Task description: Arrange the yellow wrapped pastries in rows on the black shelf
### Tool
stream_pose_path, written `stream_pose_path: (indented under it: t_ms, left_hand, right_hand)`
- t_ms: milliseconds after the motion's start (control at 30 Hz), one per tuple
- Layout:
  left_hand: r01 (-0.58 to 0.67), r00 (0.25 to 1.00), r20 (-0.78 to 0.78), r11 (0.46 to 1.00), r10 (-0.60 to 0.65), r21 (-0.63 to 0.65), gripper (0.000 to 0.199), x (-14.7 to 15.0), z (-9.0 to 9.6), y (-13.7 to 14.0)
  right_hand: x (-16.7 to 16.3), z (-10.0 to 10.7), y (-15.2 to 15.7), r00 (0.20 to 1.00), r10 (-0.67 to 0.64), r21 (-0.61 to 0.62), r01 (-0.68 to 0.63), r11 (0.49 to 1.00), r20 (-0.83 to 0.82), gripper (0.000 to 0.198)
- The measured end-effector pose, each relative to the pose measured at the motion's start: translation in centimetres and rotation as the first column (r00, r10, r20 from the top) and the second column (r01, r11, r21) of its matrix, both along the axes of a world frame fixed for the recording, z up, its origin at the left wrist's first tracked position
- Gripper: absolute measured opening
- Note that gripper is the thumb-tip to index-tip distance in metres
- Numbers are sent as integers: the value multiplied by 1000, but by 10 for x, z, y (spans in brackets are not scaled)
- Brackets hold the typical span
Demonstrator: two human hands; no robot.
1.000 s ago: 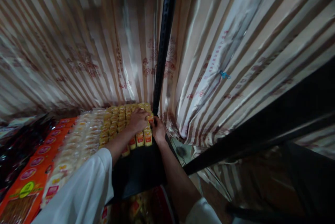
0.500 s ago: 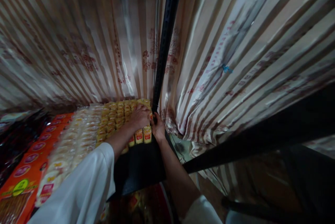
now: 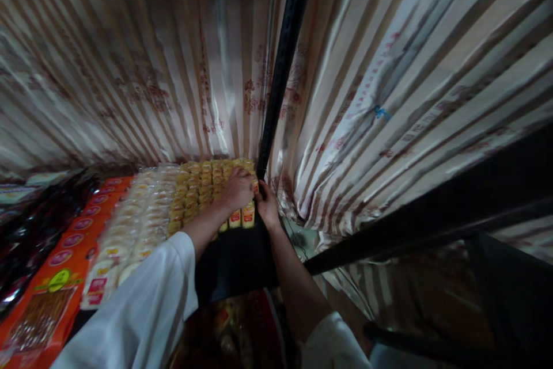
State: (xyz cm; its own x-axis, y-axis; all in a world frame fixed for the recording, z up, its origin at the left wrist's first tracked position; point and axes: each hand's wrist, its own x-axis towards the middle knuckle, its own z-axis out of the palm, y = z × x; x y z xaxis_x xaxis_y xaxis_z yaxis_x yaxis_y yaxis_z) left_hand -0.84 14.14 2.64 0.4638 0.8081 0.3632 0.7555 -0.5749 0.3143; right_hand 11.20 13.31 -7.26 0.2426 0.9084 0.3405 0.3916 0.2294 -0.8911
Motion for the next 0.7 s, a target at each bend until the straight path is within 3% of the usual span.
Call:
stream_pose_path:
  t_ms: [167,267,367,467,533,600,667,700]
  left_hand:
    - [-150,950,260,982,174,-113,30,-2,20,-54]
    - [-112,891,414,973,189,-201,30,-6,22,-107]
    - [-53,816,541,958,204,-282,32,-15,11,-167]
    - [-29,752,590,908,295,-417,27,-31,-22,-221]
    - [-92,726,541,839,425,-537,26,-45,-55,-250]
    - [-141,706,454,736,543,-662,24,-60,-93,-272]
    - [-192,671,341,598,659,-778,21,-73,-132,-287]
    - [-228,661,265,523,702,-821,20,-78,-149,-293]
  right_hand:
    - [1,8,-17,996,-21,-41,17,999,-84,44]
    - [2,19,-46,988,-29,-46,22,999,-149,42]
    - [-2,33,-96,971,-27,9,30,1000,-237,37]
    - [-18,39,-162,935,-85,-17,84,996,-345,34]
    - [-32,32,-205,940,-63,-93,33,995,-336,29]
    - [-46,15,-239,960,32,-206,-92,974,-278,25]
    - [-61,-10,-262,954,246,-329,-291,899,-170,20]
    - [-67,-23,-269,955,260,-377,-297,878,-145,19]
